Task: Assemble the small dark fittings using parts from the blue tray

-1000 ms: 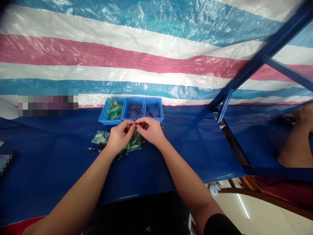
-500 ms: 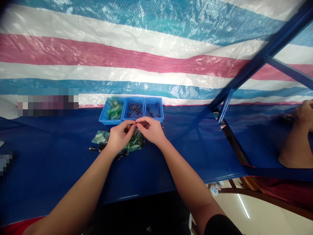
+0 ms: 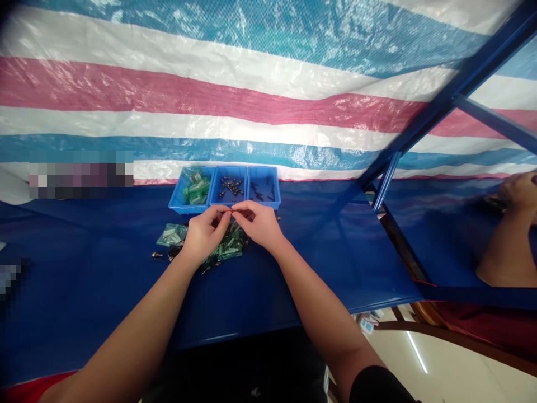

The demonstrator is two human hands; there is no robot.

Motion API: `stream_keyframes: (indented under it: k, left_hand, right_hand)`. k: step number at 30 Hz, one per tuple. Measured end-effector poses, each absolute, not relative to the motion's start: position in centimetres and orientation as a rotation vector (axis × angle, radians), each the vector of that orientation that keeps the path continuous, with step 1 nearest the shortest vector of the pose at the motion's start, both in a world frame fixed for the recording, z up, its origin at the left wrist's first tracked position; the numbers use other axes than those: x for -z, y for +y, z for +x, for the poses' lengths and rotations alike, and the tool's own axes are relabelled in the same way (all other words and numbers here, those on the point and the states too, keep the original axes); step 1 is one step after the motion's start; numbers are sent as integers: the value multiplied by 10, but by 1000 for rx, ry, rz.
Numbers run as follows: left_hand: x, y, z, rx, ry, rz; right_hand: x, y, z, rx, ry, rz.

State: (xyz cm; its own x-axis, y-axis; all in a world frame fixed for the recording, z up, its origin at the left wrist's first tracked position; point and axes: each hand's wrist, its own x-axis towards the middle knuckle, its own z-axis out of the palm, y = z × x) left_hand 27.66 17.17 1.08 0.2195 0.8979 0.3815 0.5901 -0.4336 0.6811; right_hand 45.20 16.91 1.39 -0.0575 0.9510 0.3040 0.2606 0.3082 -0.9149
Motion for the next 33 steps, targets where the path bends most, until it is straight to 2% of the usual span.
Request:
stream_keyframes:
  k: [15,33]
  left_hand:
    - [-9,173,277,-1020,1323,2078]
    - [-7,174,277,-1124,1340,2110]
  right_hand:
    - [-13,169,453,-836,-1547,-1083]
    - [-13,170,454,-874,-1531,-1219]
